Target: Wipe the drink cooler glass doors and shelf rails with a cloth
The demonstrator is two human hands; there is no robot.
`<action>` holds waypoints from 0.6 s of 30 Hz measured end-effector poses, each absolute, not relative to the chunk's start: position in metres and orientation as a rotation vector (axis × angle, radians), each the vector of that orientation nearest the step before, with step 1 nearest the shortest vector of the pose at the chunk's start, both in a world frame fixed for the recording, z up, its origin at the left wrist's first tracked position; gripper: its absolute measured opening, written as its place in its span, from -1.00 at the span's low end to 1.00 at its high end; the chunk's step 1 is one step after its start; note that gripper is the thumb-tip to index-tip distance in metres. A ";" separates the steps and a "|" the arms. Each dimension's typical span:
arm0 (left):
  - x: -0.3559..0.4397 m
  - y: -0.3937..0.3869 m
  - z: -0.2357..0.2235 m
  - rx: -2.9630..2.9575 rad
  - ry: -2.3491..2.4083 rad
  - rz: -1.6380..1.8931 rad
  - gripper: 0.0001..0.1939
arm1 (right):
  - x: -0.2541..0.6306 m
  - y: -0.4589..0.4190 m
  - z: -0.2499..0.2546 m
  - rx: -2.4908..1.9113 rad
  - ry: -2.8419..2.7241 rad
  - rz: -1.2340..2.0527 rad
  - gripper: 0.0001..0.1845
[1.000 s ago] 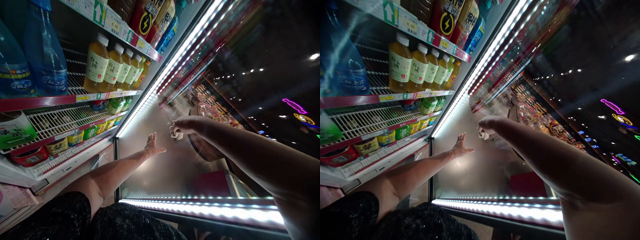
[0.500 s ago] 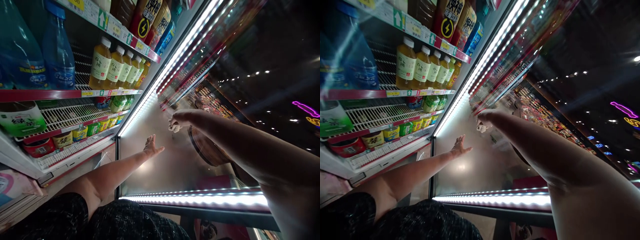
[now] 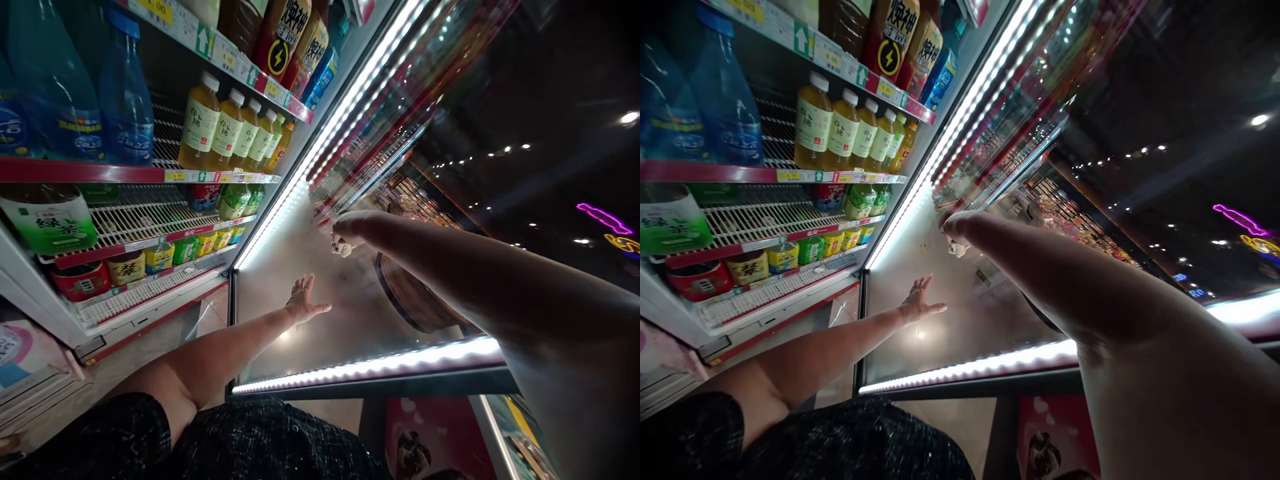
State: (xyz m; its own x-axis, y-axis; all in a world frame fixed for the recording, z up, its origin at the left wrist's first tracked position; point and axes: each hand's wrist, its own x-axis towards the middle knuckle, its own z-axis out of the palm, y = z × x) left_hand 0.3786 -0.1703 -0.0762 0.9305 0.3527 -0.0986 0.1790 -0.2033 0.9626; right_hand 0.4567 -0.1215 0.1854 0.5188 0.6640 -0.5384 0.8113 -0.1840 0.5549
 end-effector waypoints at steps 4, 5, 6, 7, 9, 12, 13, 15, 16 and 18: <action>0.377 -0.172 -0.074 1.794 0.408 0.179 0.20 | 0.427 -0.132 0.183 1.766 1.118 -0.306 -0.89; 0.376 -0.172 -0.074 1.794 0.412 0.180 0.20 | 0.423 -0.135 0.182 1.716 1.110 -0.325 -0.92; 0.376 -0.173 -0.073 1.795 0.417 0.181 0.20 | 0.421 -0.137 0.181 1.679 1.110 -0.339 -0.94; 0.375 -0.173 -0.072 1.796 0.422 0.183 0.20 | 0.421 -0.139 0.181 1.657 1.111 -0.346 -0.93; 0.375 -0.174 -0.071 1.797 0.435 0.188 0.20 | 0.424 -0.141 0.183 1.672 1.131 -0.304 -0.86; 0.374 -0.176 -0.070 1.785 0.441 0.194 0.20 | 0.432 -0.142 0.187 1.756 1.204 -0.155 -0.82; 0.374 -0.177 -0.070 1.779 0.439 0.195 0.19 | 0.435 -0.143 0.187 1.788 1.224 -0.141 -0.83; 0.374 -0.178 -0.070 1.771 0.437 0.200 0.18 | 0.437 -0.144 0.185 1.835 1.212 -0.227 -0.83; 0.375 -0.179 -0.070 1.768 0.437 0.200 0.17 | 0.438 -0.145 0.183 1.845 1.175 -0.305 -0.83; 0.375 -0.180 -0.071 1.764 0.432 0.194 0.16 | 0.440 -0.147 0.180 1.839 1.095 -0.423 -0.85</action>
